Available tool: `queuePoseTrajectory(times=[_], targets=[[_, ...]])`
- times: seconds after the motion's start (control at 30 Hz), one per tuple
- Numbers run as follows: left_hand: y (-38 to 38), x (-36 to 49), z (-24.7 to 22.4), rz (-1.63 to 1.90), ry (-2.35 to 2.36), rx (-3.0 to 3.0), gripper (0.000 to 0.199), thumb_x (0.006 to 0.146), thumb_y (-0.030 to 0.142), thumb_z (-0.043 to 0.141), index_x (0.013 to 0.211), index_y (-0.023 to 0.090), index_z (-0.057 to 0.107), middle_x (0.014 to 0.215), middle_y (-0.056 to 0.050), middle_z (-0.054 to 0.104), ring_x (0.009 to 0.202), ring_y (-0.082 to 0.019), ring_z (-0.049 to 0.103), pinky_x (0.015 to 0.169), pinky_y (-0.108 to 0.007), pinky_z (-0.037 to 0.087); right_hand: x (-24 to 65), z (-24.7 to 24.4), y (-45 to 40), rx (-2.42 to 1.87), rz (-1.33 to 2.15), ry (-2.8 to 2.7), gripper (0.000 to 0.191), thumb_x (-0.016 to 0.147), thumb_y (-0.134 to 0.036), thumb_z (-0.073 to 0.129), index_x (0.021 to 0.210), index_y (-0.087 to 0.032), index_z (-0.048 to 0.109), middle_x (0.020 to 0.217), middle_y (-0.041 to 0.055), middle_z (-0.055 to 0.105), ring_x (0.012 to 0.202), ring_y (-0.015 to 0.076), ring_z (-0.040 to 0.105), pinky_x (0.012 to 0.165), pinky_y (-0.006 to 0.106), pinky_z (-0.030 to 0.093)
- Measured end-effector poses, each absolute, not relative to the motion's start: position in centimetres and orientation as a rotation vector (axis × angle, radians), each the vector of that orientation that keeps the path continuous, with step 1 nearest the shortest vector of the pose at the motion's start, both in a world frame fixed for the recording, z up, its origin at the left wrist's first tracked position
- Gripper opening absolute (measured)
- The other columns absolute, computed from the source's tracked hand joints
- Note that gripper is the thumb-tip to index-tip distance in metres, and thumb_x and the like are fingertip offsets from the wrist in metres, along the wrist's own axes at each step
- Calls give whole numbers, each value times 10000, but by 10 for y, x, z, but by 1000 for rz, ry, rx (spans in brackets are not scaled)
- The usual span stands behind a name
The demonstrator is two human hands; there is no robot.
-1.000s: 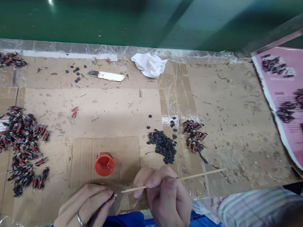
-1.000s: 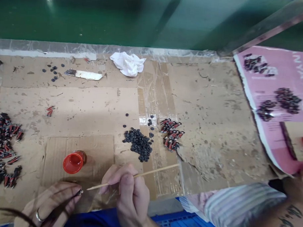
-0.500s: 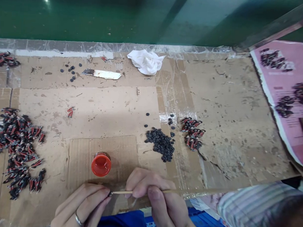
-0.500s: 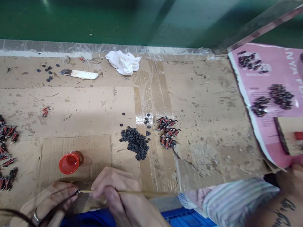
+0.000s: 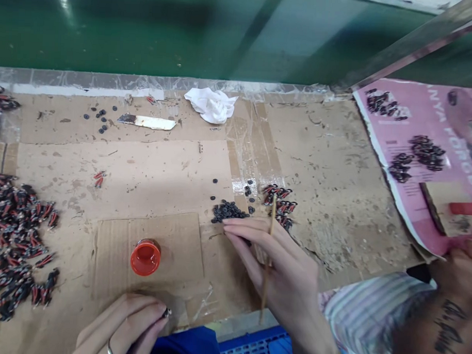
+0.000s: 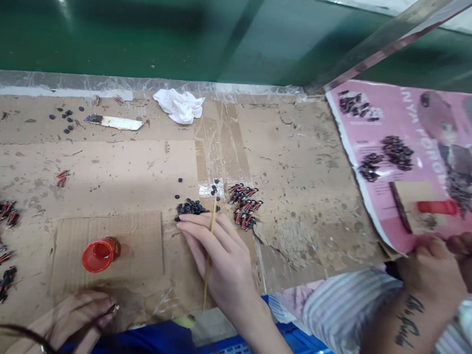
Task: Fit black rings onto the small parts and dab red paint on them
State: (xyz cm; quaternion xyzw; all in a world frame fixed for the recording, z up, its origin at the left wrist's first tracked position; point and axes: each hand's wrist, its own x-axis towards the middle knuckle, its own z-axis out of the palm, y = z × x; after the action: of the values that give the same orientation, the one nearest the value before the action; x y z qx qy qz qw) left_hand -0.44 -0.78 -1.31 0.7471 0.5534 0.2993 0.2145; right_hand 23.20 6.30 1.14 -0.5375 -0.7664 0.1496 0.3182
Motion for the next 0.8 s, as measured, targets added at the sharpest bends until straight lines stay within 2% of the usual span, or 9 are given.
queuePoseTrajectory(times=[0.17,0.3,0.47,0.63,0.8], targets=[[-6,-7,-13,799,1465,2140,129,661,388,540,777,383,596,585,146,707,511,5,653,557,21,508,231,-7,65,-1460,321,-2101,200,783,-128,598,939,-244,647,951,23,746,837,224,637,747,388,556],[-5,-4,-10,825,1529,2111,122,641,395,559,756,388,597,575,153,702,506,14,649,558,23,506,231,-8,61,-1462,363,-2085,173,790,-130,591,899,-244,661,898,27,746,822,209,656,744,369,570],[1,8,3,833,1620,1965,97,609,420,577,682,367,615,524,138,686,453,0,633,488,-4,522,219,7,49,-1552,591,-1753,87,745,-175,648,793,-246,664,782,6,754,715,192,724,637,286,637],[3,30,14,911,1702,1699,90,628,434,562,621,357,609,467,119,663,405,-7,600,394,-46,518,200,18,36,-1505,878,-1387,63,688,-209,704,716,-258,677,667,-35,757,587,168,729,517,230,641],[-1,39,13,988,1590,1503,111,626,350,596,736,349,584,501,108,662,408,-18,599,403,-71,538,186,19,27,-1396,1105,-1279,127,684,-146,705,721,-261,668,651,-49,759,521,137,723,469,187,628]])
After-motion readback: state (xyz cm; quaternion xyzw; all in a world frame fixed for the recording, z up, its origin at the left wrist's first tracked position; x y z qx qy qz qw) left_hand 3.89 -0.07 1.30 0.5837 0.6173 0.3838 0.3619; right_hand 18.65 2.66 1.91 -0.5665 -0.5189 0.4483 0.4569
